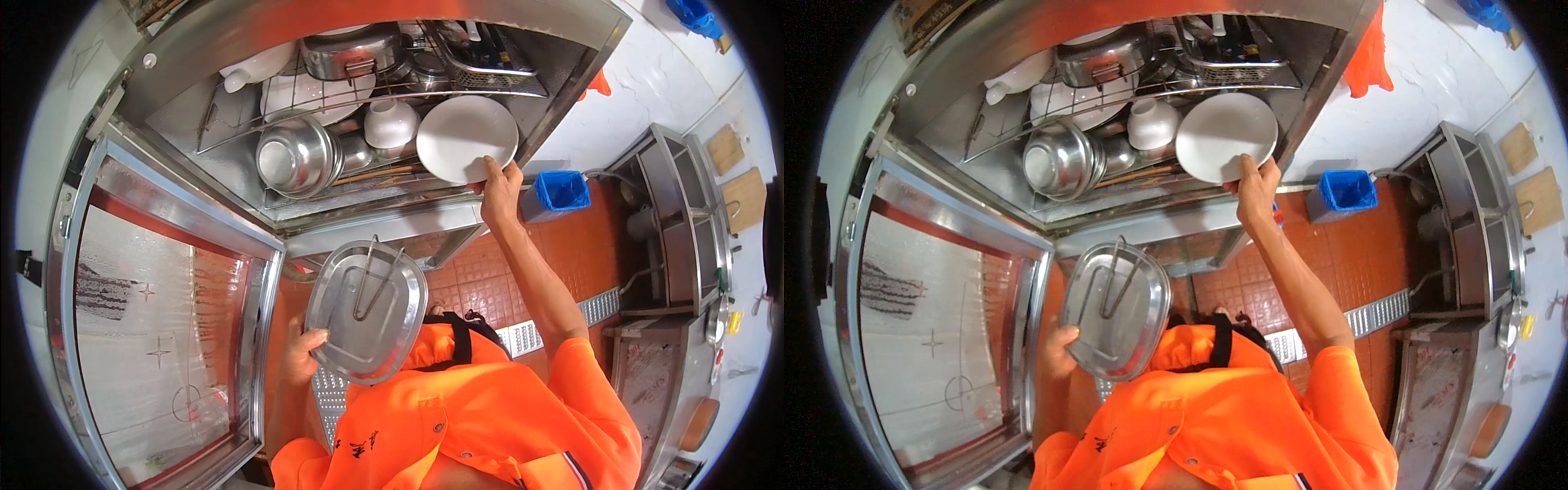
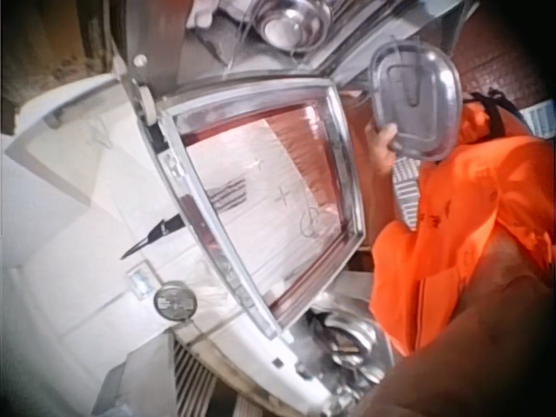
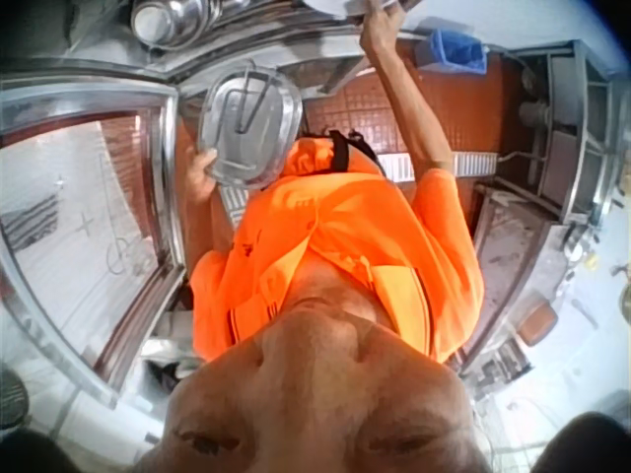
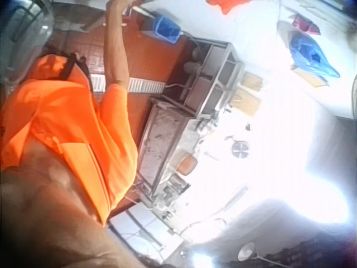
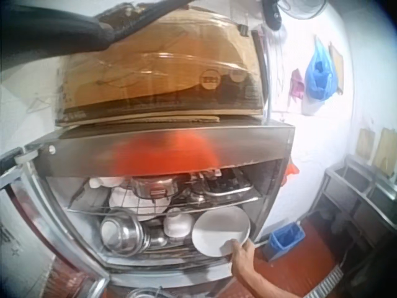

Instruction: The person rinses chopsticks and a spoon under a kitchen faucet, then places them into a metal dish rack. They proceed to pick up white bowls and plates from a stainless steel basin and stack them neatly inside the rack.

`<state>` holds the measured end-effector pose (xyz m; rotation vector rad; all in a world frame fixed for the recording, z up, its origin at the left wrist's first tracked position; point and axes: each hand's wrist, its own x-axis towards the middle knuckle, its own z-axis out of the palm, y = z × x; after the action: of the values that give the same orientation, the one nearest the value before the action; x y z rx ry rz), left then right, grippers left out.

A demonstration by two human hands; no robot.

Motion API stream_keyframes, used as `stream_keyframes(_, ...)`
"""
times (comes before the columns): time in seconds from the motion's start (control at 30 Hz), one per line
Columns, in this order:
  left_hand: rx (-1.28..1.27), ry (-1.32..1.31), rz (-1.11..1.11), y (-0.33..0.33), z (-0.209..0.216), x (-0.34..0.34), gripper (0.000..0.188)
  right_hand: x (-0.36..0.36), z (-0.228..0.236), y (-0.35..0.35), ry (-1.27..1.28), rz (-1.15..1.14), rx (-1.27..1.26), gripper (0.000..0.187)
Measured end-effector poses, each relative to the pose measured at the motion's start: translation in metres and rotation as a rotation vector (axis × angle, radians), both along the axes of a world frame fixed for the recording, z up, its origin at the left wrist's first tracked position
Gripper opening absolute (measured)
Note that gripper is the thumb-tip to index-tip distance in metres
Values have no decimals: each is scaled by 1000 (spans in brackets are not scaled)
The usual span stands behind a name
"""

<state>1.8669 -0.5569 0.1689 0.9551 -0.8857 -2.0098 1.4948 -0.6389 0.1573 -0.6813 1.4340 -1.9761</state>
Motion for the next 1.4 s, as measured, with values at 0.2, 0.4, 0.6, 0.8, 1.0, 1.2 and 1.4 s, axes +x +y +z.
stream_keyframes(0.2,37,-1,-14,-7,-1,9,49,-13,-27,-38,320,-230,-27,18)
stream_keyframes(0.4,71,-35,-71,-16,-7,17,52,-24,-22,-57,714,-462,128,23)
stream_keyframes(0.6,146,-25,-72,-25,-23,23,51,-29,-1,-51,1082,-555,296,32)
stream_keyframes(0.8,183,16,-113,-40,-21,21,50,-26,-1,-57,1059,-538,510,34)
stream_keyframes(1.0,187,87,-84,-44,-11,10,53,-31,-1,-70,1046,-529,622,28)
stream_keyframes(1.2,149,74,-117,-44,-14,9,53,-55,25,-96,851,-374,729,34)
stream_keyframes(1.4,84,75,-156,-42,-12,13,51,-35,42,-90,964,-343,760,45)
